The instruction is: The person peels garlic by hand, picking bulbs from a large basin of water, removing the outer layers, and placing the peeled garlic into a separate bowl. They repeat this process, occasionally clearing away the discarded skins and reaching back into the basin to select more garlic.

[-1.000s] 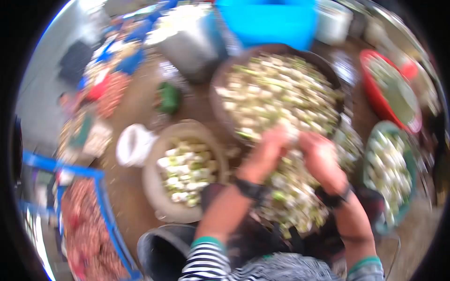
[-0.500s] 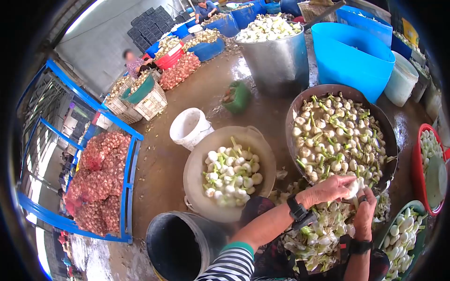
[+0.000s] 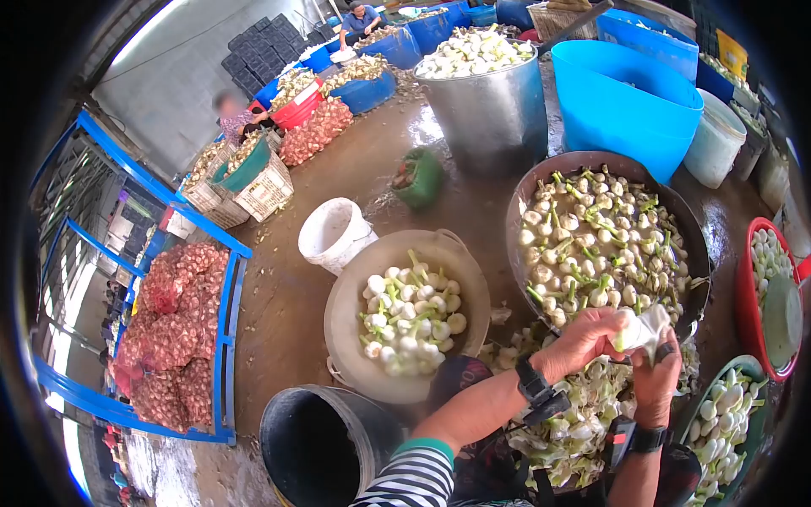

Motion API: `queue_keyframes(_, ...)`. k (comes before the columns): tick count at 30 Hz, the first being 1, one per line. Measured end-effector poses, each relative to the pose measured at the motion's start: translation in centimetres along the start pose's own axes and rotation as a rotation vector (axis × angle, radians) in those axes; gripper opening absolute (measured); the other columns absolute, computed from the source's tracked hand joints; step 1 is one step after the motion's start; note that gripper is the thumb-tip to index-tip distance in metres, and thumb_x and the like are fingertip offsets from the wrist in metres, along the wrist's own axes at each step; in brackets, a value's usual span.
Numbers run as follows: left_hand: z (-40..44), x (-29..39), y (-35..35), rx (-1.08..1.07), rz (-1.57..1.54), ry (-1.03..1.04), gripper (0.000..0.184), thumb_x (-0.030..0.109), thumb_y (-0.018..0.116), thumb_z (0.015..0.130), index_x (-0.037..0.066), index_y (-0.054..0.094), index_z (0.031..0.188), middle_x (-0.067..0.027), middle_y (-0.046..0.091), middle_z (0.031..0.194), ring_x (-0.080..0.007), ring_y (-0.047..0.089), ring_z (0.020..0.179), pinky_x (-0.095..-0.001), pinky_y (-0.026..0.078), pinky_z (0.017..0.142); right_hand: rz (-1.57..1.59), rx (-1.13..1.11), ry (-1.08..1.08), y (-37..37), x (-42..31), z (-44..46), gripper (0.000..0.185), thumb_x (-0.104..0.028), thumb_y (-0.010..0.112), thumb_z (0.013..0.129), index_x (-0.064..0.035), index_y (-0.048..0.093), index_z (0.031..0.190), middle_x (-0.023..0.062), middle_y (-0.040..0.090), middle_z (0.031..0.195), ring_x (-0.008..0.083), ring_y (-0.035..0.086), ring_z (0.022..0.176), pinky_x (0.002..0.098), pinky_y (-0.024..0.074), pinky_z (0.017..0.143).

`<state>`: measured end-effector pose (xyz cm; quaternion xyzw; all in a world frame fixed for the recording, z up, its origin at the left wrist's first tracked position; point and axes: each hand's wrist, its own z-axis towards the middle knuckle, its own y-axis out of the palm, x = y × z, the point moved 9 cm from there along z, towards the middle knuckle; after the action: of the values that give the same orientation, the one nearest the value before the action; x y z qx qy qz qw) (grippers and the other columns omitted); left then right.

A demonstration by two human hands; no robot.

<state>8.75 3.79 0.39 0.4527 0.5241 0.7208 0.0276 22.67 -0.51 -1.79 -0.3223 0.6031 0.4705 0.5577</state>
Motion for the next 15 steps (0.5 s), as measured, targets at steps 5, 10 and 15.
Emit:
queue_keyframes(5, -0.1, 2.4, -0.9, 0.033, -0.259, 0.035, 0.041, 0.032, 0.061, 0.086, 0.001, 0.054, 0.112, -0.0115, 0.063, 0.096, -0.0249, 0.066, 0.085, -0.0340, 0.058, 0.062, 0.049, -0.169, 0.218, -2.1, 5.3, 0.5, 0.034, -0.005, 0.045, 0.079, -0.0041, 0.052, 0.112, 0.0020, 0.057, 0.091, 0.0149, 0.052, 0.072, 0.0275, 0.0438, 0.063)
queue_keyframes(10, 0.4, -2.4, -3.9, 0.293, -0.240, -0.155, 0.036, 0.039, 0.060, 0.085, 0.007, 0.055, 0.101, -0.0090, 0.062, 0.093, -0.0254, 0.064, 0.080, -0.0412, 0.055, 0.064, -1.006, -0.579, -0.251, 5.1, 6.9, -2.2, 0.024, -0.001, 0.058, 0.074, -0.0046, 0.064, 0.097, 0.0133, 0.065, 0.084, 0.0222, 0.061, 0.084, 0.0356, 0.0478, 0.073)
queue_keyframes(15, 0.5, -3.3, -5.8, 0.384, -0.121, -0.088, 0.022, 0.007, 0.053, 0.080, 0.003, 0.053, 0.102, -0.0090, 0.060, 0.087, -0.0226, 0.063, 0.072, -0.0364, 0.053, 0.054, -0.199, -0.637, 0.320, 4.0, 13.3, 4.8, 0.014, -0.015, 0.056, 0.082, -0.0044, 0.059, 0.091, 0.0030, 0.063, 0.082, 0.0138, 0.061, 0.071, 0.0272, 0.0496, 0.057)
